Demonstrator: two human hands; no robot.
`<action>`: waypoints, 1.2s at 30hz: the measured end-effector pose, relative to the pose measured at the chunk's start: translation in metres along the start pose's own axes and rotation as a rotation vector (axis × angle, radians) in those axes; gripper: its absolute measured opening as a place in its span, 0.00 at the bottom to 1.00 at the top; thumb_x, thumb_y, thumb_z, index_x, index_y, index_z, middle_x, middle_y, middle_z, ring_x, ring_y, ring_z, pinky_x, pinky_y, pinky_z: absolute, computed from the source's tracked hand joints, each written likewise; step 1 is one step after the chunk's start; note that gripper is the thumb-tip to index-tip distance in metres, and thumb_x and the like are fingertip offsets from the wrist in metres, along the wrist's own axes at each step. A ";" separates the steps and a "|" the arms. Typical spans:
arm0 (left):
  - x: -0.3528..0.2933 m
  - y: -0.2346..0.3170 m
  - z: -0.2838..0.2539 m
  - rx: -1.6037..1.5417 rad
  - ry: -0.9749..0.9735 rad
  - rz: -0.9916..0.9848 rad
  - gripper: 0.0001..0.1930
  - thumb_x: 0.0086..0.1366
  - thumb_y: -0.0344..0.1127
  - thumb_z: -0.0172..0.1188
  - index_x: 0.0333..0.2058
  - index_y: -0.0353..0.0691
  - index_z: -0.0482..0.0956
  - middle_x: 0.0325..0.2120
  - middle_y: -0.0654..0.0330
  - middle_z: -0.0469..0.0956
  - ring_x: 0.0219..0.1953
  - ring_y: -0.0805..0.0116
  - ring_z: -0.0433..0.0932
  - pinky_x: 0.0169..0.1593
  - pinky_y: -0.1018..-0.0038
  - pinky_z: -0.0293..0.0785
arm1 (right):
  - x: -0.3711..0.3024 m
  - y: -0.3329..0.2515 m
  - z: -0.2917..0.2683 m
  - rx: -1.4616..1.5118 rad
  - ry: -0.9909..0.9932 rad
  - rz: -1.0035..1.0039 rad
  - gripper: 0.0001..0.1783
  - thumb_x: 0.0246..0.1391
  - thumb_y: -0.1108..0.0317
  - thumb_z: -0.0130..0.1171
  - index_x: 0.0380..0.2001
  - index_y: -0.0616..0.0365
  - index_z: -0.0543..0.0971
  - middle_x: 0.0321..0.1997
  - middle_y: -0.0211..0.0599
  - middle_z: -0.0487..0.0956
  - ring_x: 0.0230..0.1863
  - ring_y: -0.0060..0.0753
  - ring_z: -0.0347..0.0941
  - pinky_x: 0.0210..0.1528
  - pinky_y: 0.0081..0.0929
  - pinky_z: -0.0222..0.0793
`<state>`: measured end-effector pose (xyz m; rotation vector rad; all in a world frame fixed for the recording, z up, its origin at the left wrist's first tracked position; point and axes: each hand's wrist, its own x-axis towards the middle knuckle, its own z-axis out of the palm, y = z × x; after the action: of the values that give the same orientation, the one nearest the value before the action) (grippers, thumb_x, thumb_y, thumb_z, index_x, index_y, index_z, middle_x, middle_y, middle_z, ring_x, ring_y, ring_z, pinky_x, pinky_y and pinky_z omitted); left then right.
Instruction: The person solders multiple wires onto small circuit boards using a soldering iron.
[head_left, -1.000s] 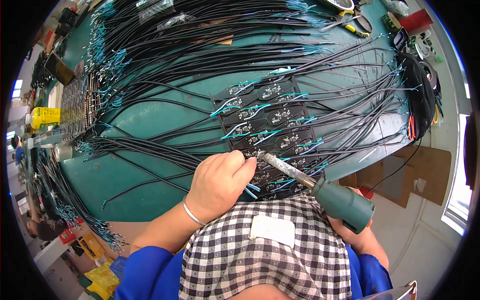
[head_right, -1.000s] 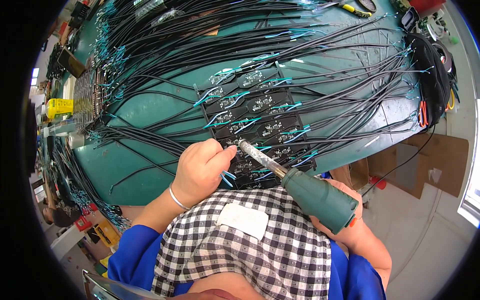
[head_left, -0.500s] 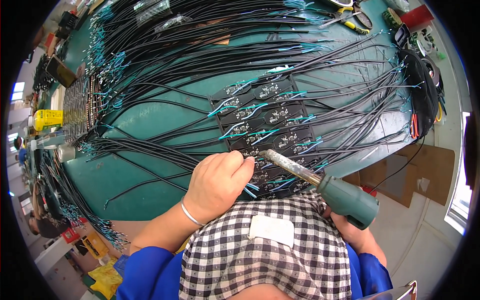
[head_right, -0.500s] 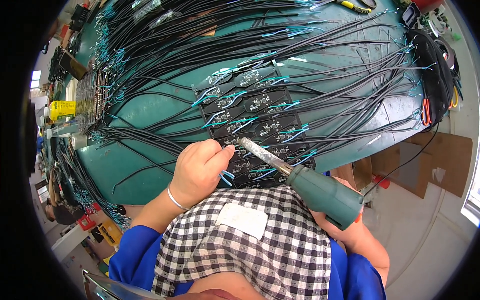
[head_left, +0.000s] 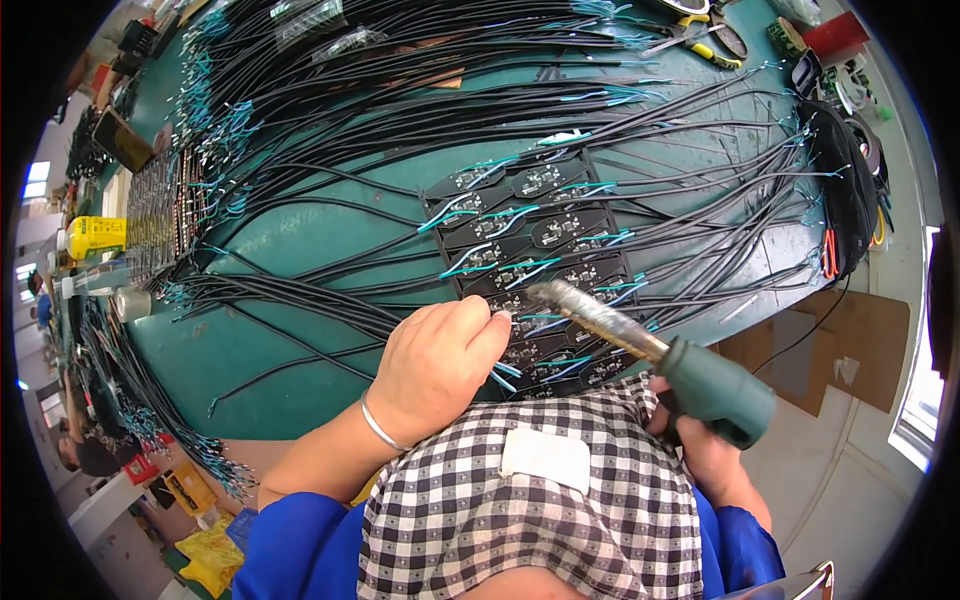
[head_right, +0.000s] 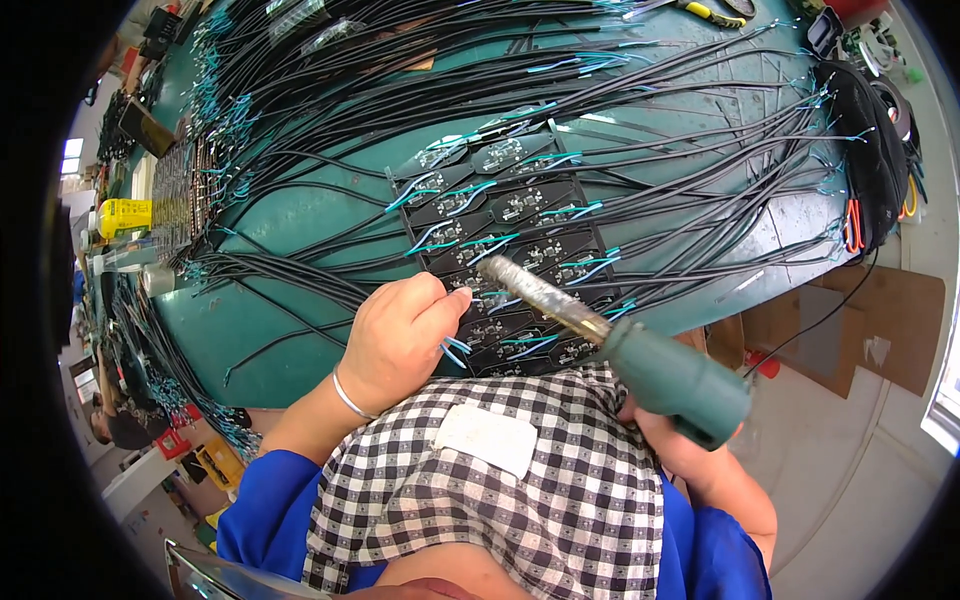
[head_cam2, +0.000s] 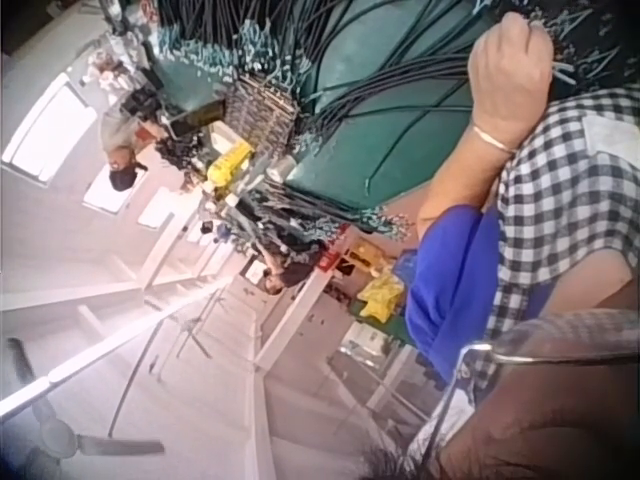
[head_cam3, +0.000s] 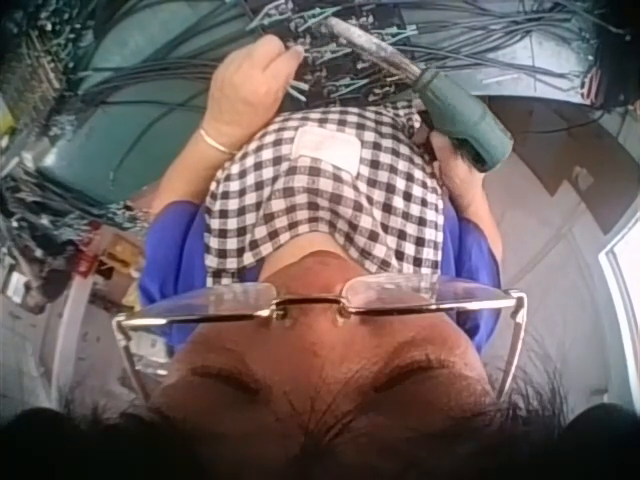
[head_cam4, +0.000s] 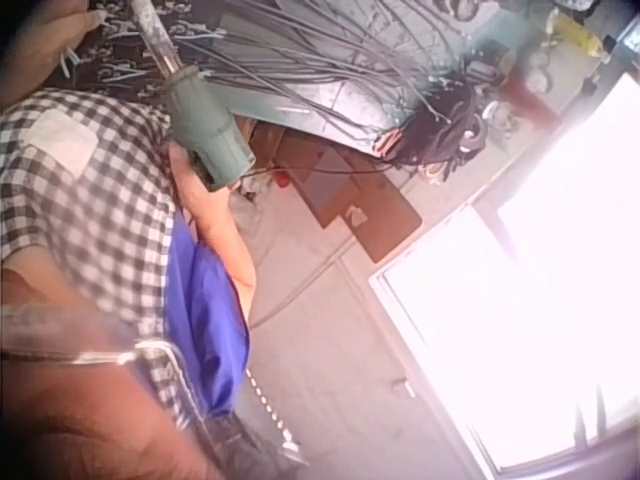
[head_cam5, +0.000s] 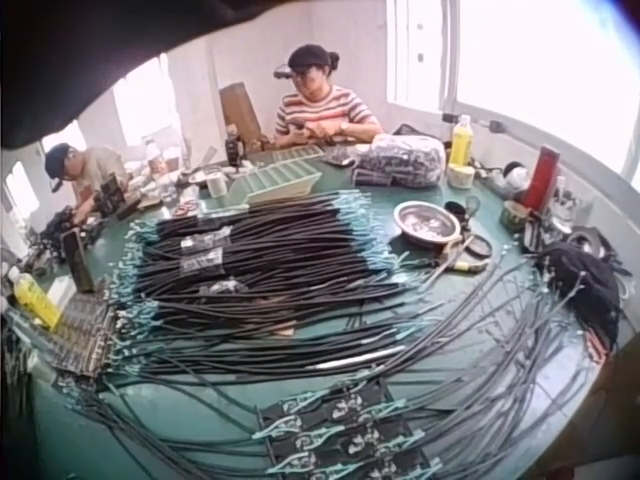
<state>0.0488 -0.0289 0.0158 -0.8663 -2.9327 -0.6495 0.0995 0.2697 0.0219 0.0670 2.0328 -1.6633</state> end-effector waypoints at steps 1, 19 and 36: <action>0.000 0.000 0.001 0.000 -0.002 0.001 0.09 0.51 0.28 0.58 0.33 0.35 0.76 0.23 0.60 0.66 0.25 0.64 0.72 0.28 0.70 0.70 | 0.002 -0.004 0.002 0.294 0.014 0.046 0.18 0.50 0.78 0.54 0.47 0.63 0.75 0.46 0.40 0.78 0.33 0.31 0.76 0.39 0.28 0.72; 0.005 -0.001 0.006 -0.229 0.136 -0.206 0.09 0.47 0.25 0.64 0.29 0.41 0.76 0.23 0.60 0.69 0.25 0.60 0.74 0.28 0.68 0.71 | 0.009 -0.003 0.010 0.178 0.050 0.042 0.22 0.50 0.65 0.50 0.48 0.64 0.74 0.33 0.35 0.77 0.27 0.25 0.72 0.34 0.25 0.67; 0.015 -0.003 0.010 -0.110 0.116 -0.267 0.09 0.44 0.26 0.63 0.21 0.43 0.70 0.21 0.60 0.67 0.20 0.61 0.73 0.24 0.68 0.70 | 0.015 0.010 0.008 -0.105 0.026 0.058 0.15 0.44 0.71 0.62 0.39 0.56 0.81 0.41 0.39 0.81 0.46 0.45 0.74 0.50 0.38 0.68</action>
<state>0.0357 -0.0199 0.0073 -0.4270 -2.9539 -0.8496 0.0928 0.2612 0.0054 0.1103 2.1140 -1.5255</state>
